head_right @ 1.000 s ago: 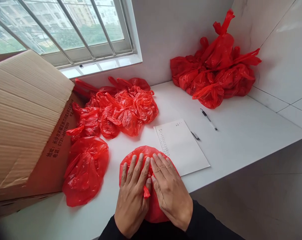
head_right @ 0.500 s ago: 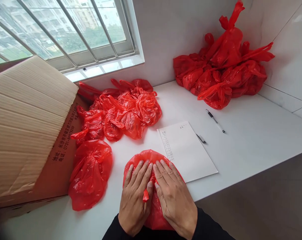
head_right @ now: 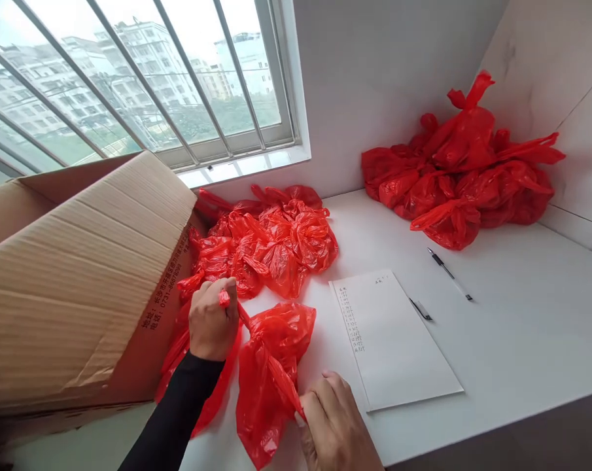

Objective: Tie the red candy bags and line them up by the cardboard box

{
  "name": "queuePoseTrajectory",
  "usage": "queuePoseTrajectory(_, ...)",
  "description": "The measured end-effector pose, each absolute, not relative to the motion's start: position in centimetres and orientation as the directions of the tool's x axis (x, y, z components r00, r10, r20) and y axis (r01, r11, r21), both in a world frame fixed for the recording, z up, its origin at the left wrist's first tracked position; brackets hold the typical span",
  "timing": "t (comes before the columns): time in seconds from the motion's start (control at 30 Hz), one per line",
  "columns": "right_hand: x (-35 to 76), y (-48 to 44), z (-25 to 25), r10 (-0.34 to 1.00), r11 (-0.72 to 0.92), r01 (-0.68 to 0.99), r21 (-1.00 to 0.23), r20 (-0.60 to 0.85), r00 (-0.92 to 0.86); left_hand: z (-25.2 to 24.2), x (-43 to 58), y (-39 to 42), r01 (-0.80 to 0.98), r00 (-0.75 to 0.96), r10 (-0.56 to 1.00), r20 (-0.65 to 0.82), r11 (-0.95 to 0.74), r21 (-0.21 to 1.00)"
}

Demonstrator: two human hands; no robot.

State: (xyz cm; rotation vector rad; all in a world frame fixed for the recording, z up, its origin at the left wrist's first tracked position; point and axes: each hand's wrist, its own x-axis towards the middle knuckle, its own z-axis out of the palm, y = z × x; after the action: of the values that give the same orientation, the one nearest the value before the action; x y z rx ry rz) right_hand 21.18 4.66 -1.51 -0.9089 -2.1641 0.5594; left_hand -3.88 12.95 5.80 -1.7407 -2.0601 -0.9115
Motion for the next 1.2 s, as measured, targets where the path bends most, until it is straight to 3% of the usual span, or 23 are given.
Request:
queuePoseTrajectory(0.17,19.3,7.4,0.3,0.821,0.496,0.377,-0.782,0.280,-0.498,7.2,-4.4,13.0,0.940,-0.300,0.736,0.608,0.118,0.321)
queuePoseTrajectory(0.3,16.4,10.4,1.1,0.891,0.279,0.272,-0.921,0.142,-0.432,7.1,-0.8,10.1,0.940,-0.172,0.820,0.545,-0.028,0.339)
queuePoseTrajectory(0.4,13.4,12.9,0.9,0.823,0.260,0.093,-0.961,0.170,-0.541,5.0,1.2,8.1,0.952,-0.017,0.873,0.488,-0.134,0.273)
queuePoseTrajectory(0.5,11.0,14.4,0.2,0.776,0.210,-0.080,-0.974,0.217,-0.592,2.0,0.7,7.5,0.973,-0.004,0.894,0.448,-0.100,0.208)
queuePoseTrajectory(0.7,12.1,12.5,-0.7,0.887,0.115,0.046,-0.992,0.082,-0.454,-1.0,-2.3,8.9,0.994,0.004,0.931,0.366,-0.042,0.097)
queuePoseTrajectory(0.9,13.7,8.6,-0.3,0.895,0.263,0.275,-0.925,0.128,-0.428,1.0,-1.1,9.2,0.999,-0.034,0.922,0.387,0.026,0.026)
queuePoseTrajectory(1.07,13.3,8.3,-0.6,0.846,0.298,0.231,-0.926,0.144,-0.513,0.2,-1.9,9.4,0.997,-0.055,0.925,0.377,0.070,-0.026)
queuePoseTrajectory(1.2,15.9,9.0,0.4,0.856,0.190,0.125,-0.974,0.102,-0.507,-0.3,-3.1,9.7,0.996,-0.060,0.926,0.373,0.081,-0.040)
